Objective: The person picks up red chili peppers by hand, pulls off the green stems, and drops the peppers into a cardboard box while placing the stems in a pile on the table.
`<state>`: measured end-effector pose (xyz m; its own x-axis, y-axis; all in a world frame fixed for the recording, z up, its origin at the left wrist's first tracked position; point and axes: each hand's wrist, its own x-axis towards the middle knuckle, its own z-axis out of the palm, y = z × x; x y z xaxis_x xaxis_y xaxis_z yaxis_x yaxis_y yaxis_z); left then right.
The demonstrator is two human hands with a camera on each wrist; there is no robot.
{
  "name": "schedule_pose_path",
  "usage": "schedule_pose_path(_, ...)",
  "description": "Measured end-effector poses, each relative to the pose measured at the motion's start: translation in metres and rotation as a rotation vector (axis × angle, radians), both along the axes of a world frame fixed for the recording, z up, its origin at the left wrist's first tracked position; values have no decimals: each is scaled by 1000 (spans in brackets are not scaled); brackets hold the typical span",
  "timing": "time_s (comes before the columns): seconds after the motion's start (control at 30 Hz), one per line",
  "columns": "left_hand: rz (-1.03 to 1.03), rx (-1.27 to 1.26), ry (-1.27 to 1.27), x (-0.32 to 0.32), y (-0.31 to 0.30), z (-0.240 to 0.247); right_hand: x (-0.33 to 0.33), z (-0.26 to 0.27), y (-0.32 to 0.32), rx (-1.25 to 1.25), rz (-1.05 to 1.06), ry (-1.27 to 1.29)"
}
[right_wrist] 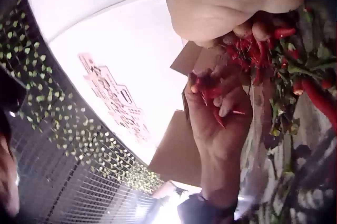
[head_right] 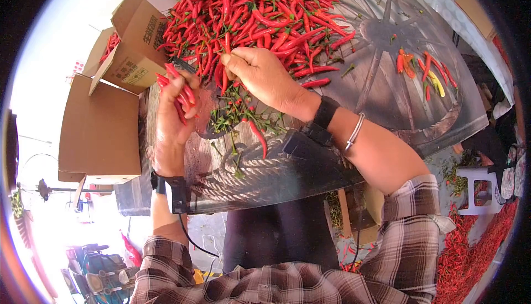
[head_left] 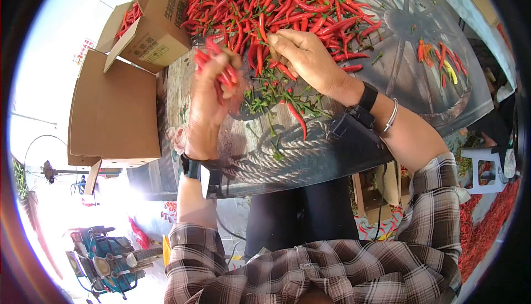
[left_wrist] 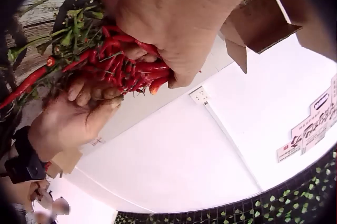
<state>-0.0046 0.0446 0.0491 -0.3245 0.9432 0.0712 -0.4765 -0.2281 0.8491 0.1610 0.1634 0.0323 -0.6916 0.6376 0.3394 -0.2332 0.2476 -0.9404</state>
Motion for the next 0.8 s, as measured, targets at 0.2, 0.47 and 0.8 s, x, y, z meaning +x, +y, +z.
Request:
schedule_pose_path(0.2, -394, -133, 1090, 45, -11, 13, -3, -8, 5, 83, -53, -23)
schedule_pose_path(0.47, -323, 8, 1542, 46, -8, 3, -6, -14, 9, 137, -66, -10)
schedule_pose_path(0.8, 190, -196, 202, 15, 1, 4, -7, -13, 0, -74, 139, 31)
